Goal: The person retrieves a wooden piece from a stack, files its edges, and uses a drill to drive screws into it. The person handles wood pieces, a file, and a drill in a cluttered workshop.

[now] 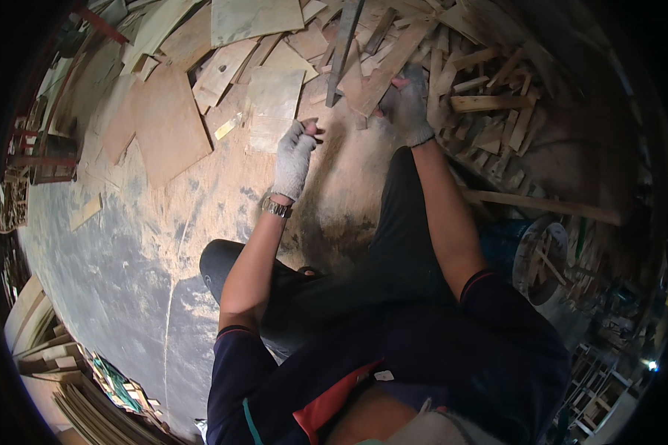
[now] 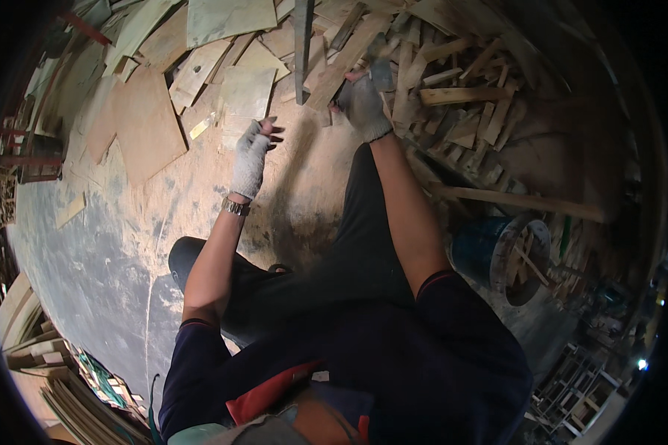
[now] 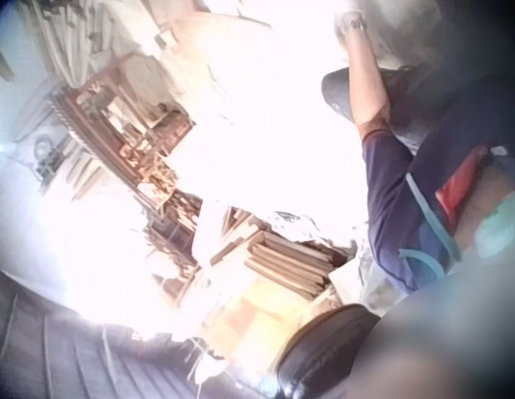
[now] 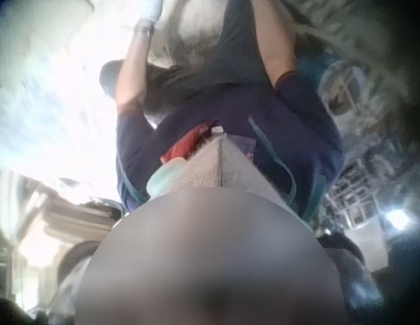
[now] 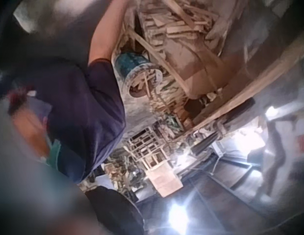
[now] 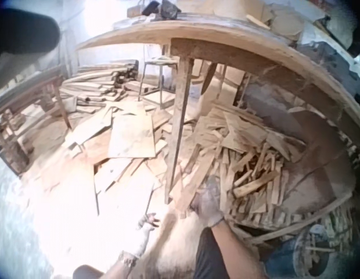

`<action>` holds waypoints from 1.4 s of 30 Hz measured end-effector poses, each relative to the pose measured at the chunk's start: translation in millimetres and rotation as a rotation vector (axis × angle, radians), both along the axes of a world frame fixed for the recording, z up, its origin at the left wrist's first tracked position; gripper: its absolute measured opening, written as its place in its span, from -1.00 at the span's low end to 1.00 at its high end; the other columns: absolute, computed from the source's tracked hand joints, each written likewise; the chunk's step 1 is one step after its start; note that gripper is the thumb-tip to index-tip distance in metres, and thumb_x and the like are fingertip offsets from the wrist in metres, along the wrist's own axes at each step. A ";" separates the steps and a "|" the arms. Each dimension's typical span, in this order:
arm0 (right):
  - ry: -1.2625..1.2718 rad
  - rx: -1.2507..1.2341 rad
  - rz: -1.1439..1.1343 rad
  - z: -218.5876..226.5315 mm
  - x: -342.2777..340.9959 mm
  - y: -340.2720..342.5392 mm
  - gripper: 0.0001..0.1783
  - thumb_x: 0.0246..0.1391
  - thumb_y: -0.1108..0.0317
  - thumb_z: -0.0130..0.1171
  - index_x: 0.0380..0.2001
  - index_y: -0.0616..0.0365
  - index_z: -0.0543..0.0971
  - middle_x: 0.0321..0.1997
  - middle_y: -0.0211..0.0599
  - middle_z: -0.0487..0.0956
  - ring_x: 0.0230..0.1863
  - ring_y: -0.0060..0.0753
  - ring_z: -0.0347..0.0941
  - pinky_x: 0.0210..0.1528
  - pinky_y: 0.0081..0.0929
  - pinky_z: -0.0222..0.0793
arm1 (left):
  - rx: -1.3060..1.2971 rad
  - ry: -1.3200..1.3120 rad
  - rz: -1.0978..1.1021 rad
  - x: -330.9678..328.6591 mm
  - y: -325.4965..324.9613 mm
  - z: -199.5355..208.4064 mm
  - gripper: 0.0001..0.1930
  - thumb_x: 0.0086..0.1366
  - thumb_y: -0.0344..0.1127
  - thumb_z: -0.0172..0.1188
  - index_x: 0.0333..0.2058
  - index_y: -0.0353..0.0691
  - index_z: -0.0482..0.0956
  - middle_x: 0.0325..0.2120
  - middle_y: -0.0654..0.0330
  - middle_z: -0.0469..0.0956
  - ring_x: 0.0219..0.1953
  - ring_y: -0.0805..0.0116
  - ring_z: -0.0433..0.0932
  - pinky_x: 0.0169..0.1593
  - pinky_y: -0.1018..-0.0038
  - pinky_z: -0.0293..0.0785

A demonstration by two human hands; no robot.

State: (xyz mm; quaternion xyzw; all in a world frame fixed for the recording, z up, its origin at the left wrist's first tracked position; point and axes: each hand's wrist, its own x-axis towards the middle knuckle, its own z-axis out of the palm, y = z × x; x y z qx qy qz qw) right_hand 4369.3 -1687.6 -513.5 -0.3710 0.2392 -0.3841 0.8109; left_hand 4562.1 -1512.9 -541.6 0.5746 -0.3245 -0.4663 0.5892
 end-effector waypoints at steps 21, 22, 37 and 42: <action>0.388 -0.463 0.101 -17.8 61.2 105.0 -0.54 0.10 0.47 0.33 0.08 0.22 0.48 -0.33 -0.37 0.55 -0.34 -0.58 0.51 -0.29 -0.59 0.47 | -0.293 1.021 0.061 -0.5 5.4 2.4 -0.39 0.49 0.18 -0.12 0.11 -0.33 0.39 0.22 -0.13 0.41 0.28 -0.08 0.37 0.18 -0.01 0.45; 0.269 -0.590 0.181 -16.5 63.8 105.7 -0.46 0.08 0.47 0.37 0.14 0.22 0.45 -0.29 -0.37 0.56 -0.31 -0.59 0.54 -0.26 -0.60 0.49 | -0.327 1.026 0.086 3.4 4.8 -6.5 -0.42 0.49 0.17 -0.11 0.06 -0.32 0.42 0.19 -0.11 0.45 0.26 -0.06 0.40 0.18 0.01 0.44; 0.231 -0.303 0.740 6.4 55.3 98.7 -0.30 0.27 -0.07 0.17 0.17 0.37 0.40 -0.22 -0.16 0.65 -0.53 -0.50 0.55 -0.59 -0.61 0.43 | -0.669 1.042 0.169 133.5 35.0 -3.8 -0.76 0.32 -0.23 -0.06 -0.54 -0.10 0.31 -0.55 0.26 0.31 -0.37 0.28 0.30 0.12 0.21 0.31; 0.582 -0.224 1.058 21.0 64.2 135.6 -0.47 0.33 -0.14 0.09 -0.26 0.19 0.61 -0.62 -0.51 0.44 -0.70 -0.72 0.29 -0.67 -0.61 0.25 | -0.537 1.237 0.111 107.6 46.9 38.4 -0.74 0.40 -0.22 -0.04 -0.51 -0.08 0.33 -0.57 0.30 0.31 -0.38 0.32 0.28 0.12 0.20 0.31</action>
